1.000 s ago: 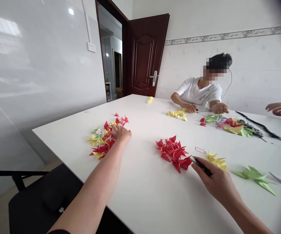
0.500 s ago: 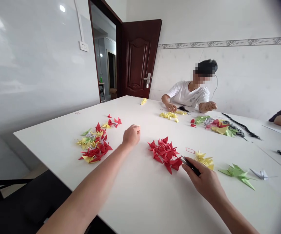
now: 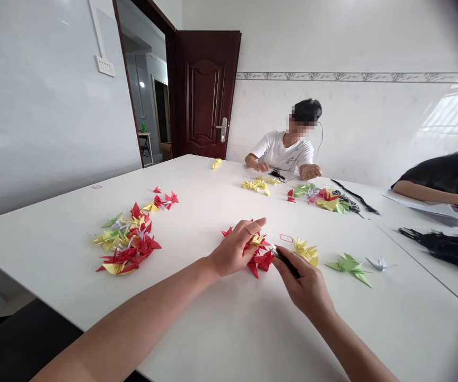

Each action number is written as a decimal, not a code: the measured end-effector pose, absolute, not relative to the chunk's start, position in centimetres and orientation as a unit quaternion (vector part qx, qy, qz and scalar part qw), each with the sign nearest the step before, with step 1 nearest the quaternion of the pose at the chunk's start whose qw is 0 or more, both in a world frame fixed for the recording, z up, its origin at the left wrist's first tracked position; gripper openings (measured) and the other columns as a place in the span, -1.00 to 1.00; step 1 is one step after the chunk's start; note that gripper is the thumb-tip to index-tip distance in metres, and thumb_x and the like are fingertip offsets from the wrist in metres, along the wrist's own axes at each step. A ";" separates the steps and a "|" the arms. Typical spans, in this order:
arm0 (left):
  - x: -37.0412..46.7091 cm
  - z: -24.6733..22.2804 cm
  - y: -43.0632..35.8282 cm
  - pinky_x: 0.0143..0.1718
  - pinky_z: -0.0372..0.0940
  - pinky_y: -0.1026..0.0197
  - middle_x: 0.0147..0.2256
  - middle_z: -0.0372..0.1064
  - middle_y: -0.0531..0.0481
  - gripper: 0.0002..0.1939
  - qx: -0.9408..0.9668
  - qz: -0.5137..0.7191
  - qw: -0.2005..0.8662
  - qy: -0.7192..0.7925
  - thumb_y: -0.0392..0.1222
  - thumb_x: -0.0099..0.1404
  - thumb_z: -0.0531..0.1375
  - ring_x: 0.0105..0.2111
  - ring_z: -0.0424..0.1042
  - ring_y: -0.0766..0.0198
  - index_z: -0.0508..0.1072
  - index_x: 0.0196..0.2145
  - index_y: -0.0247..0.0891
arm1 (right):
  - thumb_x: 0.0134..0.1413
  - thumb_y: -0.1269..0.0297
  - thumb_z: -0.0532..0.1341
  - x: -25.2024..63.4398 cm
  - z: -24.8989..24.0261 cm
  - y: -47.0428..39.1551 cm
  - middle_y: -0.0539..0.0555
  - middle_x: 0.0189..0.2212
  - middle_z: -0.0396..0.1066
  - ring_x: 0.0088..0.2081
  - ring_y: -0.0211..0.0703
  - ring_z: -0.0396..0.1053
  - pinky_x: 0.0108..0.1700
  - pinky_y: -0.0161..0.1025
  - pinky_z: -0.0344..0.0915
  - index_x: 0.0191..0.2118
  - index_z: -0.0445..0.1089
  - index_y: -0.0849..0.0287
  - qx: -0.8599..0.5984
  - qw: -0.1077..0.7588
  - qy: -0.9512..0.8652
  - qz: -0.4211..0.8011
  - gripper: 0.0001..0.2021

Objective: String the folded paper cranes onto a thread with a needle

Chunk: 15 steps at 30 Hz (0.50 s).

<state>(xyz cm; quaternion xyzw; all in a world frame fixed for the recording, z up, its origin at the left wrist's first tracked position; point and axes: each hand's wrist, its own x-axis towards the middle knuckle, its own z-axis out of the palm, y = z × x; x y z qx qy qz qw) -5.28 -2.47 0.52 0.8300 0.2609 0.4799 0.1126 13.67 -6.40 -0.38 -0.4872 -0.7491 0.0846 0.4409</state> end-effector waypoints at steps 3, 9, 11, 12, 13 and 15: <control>-4.9 0.8 -2.9 -0.10 0.32 0.16 -0.06 0.13 -0.09 -0.26 0.856 0.464 0.072 0.215 -0.46 0.25 -0.01 -0.05 0.25 0.26 -0.23 0.23 0.08 | 0.14 0.13 0.07 13.7 -0.1 -6.6 0.12 -0.29 0.45 -0.29 -0.14 0.40 -0.28 -0.28 0.32 -0.11 0.39 0.18 -0.473 0.451 -0.753 0.082 -0.69; -4.5 1.4 -3.8 -0.26 0.36 0.20 -0.04 0.07 -0.11 -0.19 0.876 0.445 0.039 0.183 -0.48 0.26 -0.04 -0.13 0.25 0.25 -0.38 0.23 0.17 | 0.16 0.17 0.07 13.4 0.0 -6.8 0.07 -0.36 0.44 -0.36 -0.20 0.38 -0.36 -0.33 0.31 -0.13 0.40 0.16 -0.443 0.436 -0.776 0.106 -0.73; -4.4 1.5 -3.9 -0.30 0.36 0.23 -0.04 0.06 -0.13 -0.19 0.878 0.442 0.038 0.179 -0.49 0.26 -0.05 -0.11 0.24 0.23 -0.39 0.22 0.18 | 0.16 0.17 0.06 13.3 0.0 -6.8 0.07 -0.37 0.43 -0.37 -0.20 0.38 -0.36 -0.33 0.30 -0.13 0.40 0.17 -0.443 0.436 -0.777 0.103 -0.72; -4.4 1.5 -3.9 -0.30 0.36 0.24 -0.03 0.06 -0.13 -0.19 0.878 0.443 0.037 0.180 -0.49 0.27 -0.05 -0.10 0.24 0.22 -0.39 0.22 0.18 | 0.16 0.16 0.06 13.3 -0.1 -6.8 0.07 -0.37 0.43 -0.37 -0.20 0.38 -0.35 -0.32 0.30 -0.13 0.40 0.17 -0.445 0.432 -0.778 0.102 -0.72; -4.4 1.5 -3.9 -0.30 0.36 0.24 -0.02 0.06 -0.13 -0.19 0.878 0.441 0.038 0.184 -0.48 0.27 -0.05 -0.10 0.25 0.22 -0.40 0.22 0.19 | 0.17 0.16 0.05 13.4 -0.1 -6.8 0.07 -0.38 0.43 -0.37 -0.19 0.37 -0.35 -0.31 0.30 -0.13 0.40 0.16 -0.448 0.427 -0.779 0.101 -0.71; -4.4 1.4 -3.9 -0.32 0.36 0.25 0.00 0.06 -0.13 -0.19 0.881 0.431 0.042 0.189 -0.48 0.27 -0.05 -0.13 0.27 0.25 -0.42 0.22 0.20 | 0.18 0.15 0.03 13.5 -0.2 -6.7 0.07 -0.41 0.41 -0.40 -0.20 0.35 -0.36 -0.30 0.29 -0.11 0.40 0.14 -0.454 0.415 -0.782 0.100 -0.70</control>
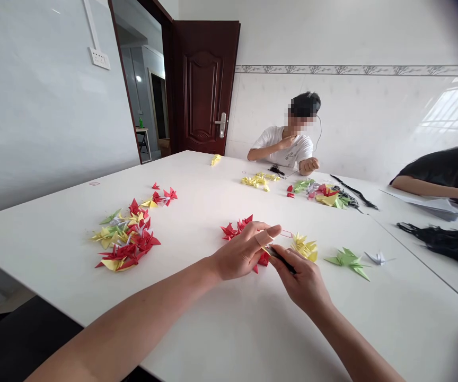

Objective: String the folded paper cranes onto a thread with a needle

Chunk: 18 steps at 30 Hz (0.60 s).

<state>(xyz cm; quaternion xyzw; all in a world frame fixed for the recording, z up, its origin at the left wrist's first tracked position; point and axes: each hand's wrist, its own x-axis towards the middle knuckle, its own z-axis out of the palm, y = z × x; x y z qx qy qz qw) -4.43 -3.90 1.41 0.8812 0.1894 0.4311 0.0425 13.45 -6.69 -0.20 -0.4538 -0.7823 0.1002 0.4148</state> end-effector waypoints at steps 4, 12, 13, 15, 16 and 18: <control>-4.3 1.2 -3.8 -0.36 0.37 0.26 0.00 0.07 -0.11 -0.16 0.891 0.412 0.050 0.184 -0.48 0.27 -0.05 -0.18 0.29 0.29 -0.46 0.21 0.23 | 0.18 0.16 0.03 13.6 -0.4 -6.5 0.05 -0.46 0.37 -0.44 -0.22 0.31 -0.41 -0.32 0.26 -0.08 0.39 0.15 -0.464 0.403 -0.783 0.097 -0.69; -4.3 1.2 -3.7 -0.37 0.37 0.24 -0.03 0.08 -0.13 -0.19 0.890 0.415 0.050 0.184 -0.47 0.29 -0.06 -0.27 0.30 0.32 -0.45 0.22 0.20 | 0.19 0.19 0.02 13.4 -0.3 -6.5 0.03 -0.50 0.34 -0.48 -0.25 0.28 -0.44 -0.32 0.24 -0.07 0.40 0.17 -0.460 0.401 -0.787 0.089 -0.69; -4.3 1.2 -3.7 -0.36 0.37 0.23 -0.03 0.08 -0.13 -0.19 0.890 0.415 0.051 0.184 -0.47 0.29 -0.06 -0.27 0.29 0.32 -0.46 0.22 0.20 | 0.19 0.19 0.02 13.4 -0.2 -6.5 0.03 -0.51 0.34 -0.49 -0.26 0.27 -0.45 -0.33 0.23 -0.08 0.41 0.19 -0.459 0.404 -0.787 0.087 -0.68; -4.3 1.2 -3.7 -0.33 0.38 0.20 -0.02 0.07 -0.14 -0.19 0.889 0.417 0.053 0.181 -0.47 0.29 -0.05 -0.24 0.29 0.30 -0.46 0.22 0.19 | 0.18 0.19 0.03 13.4 -0.2 -6.5 0.02 -0.53 0.32 -0.51 -0.27 0.26 -0.47 -0.33 0.22 -0.08 0.41 0.21 -0.459 0.406 -0.786 0.086 -0.68; -4.3 1.1 -3.6 -0.30 0.38 0.17 -0.01 0.07 -0.15 -0.18 0.888 0.419 0.053 0.179 -0.47 0.29 -0.05 -0.21 0.28 0.28 -0.46 0.22 0.18 | 0.18 0.19 0.03 13.4 -0.2 -6.5 0.02 -0.53 0.32 -0.51 -0.27 0.26 -0.47 -0.33 0.22 -0.08 0.41 0.20 -0.461 0.405 -0.785 0.087 -0.68; -4.3 1.0 -3.5 -0.25 0.37 0.13 0.00 0.06 -0.15 -0.18 0.887 0.423 0.054 0.176 -0.46 0.28 -0.04 -0.15 0.27 0.24 -0.45 0.22 0.17 | 0.18 0.19 0.03 13.4 -0.2 -6.6 0.01 -0.54 0.31 -0.51 -0.27 0.26 -0.45 -0.34 0.23 -0.08 0.42 0.19 -0.463 0.404 -0.784 0.089 -0.68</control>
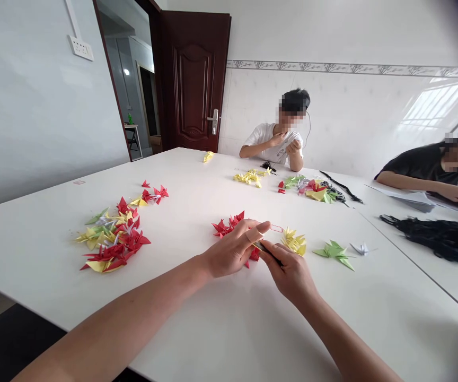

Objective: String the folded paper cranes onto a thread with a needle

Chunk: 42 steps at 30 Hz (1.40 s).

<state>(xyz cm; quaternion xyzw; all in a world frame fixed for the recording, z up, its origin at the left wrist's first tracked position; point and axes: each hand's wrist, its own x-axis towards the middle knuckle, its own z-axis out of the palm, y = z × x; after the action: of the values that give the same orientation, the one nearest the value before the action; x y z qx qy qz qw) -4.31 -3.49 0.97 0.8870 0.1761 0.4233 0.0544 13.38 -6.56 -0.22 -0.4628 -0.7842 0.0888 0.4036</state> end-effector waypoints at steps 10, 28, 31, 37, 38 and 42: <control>-4.4 0.8 -3.4 -0.18 0.36 0.08 0.03 0.05 -0.16 -0.17 0.887 0.421 0.056 0.179 -0.46 0.28 -0.02 -0.08 0.24 0.21 -0.45 0.22 0.17 | 0.19 0.19 0.02 13.3 -0.2 -6.4 0.00 -0.54 0.29 -0.49 -0.28 0.25 -0.44 -0.33 0.22 -0.09 0.42 0.20 -0.469 0.399 -0.781 0.103 -0.68; -4.2 0.3 -3.5 -0.15 0.35 0.04 0.07 0.03 -0.17 -0.22 0.890 0.410 0.075 0.186 -0.40 0.30 -0.03 -0.02 0.22 0.16 -0.44 0.23 0.14 | -0.01 0.28 0.13 12.6 0.3 -7.0 -0.01 -0.54 0.40 -0.54 -0.30 0.30 -0.48 -0.37 0.26 -0.36 0.40 0.17 -0.446 0.472 -0.759 0.052 -0.86; -4.3 0.6 -3.5 -0.14 0.36 0.05 0.11 -0.02 -0.19 -0.24 0.885 0.419 0.062 0.191 -0.38 0.30 0.00 0.03 0.20 0.13 -0.37 0.24 0.12 | -0.03 0.22 0.14 13.5 0.3 -6.4 0.01 -0.49 0.44 -0.49 -0.27 0.34 -0.42 -0.36 0.28 -0.37 0.41 0.17 -0.476 0.471 -0.741 0.057 -0.83; -5.7 0.8 -2.4 -0.10 0.36 0.08 0.09 0.00 -0.21 -0.50 0.846 0.468 0.032 0.252 -0.42 0.24 0.04 -0.02 0.29 0.17 0.14 0.11 -0.12 | -0.04 0.07 0.12 17.9 0.8 -4.5 0.06 -0.59 0.39 -0.56 -0.21 0.28 -0.50 -0.30 0.23 -0.38 0.44 0.24 -0.615 0.463 -0.636 0.051 -0.68; -5.9 0.8 -2.2 -0.14 0.38 0.11 0.09 0.01 -0.22 -0.56 0.840 0.473 0.031 0.263 -0.41 0.24 0.05 -0.05 0.31 0.19 0.20 0.06 -0.17 | -0.05 0.06 0.12 18.6 0.9 -4.2 0.05 -0.62 0.36 -0.59 -0.22 0.25 -0.54 -0.30 0.20 -0.40 0.44 0.24 -0.634 0.455 -0.623 0.054 -0.67; -6.6 0.6 -1.5 -0.18 0.40 0.14 0.07 0.05 -0.26 -0.71 0.824 0.488 0.025 0.287 -0.41 0.22 0.06 -0.08 0.35 0.19 0.32 -0.09 -0.30 | -0.10 0.07 0.14 20.3 1.1 -3.9 0.00 -0.69 0.30 -0.64 -0.25 0.18 -0.61 -0.32 0.14 -0.48 0.43 0.21 -0.682 0.418 -0.596 0.073 -0.71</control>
<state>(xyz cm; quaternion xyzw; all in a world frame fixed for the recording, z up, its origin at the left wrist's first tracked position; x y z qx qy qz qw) -6.59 -1.53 0.64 0.8239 0.2871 0.4880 0.0251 20.32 -3.87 1.07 -0.6815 -0.5962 0.0726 0.4181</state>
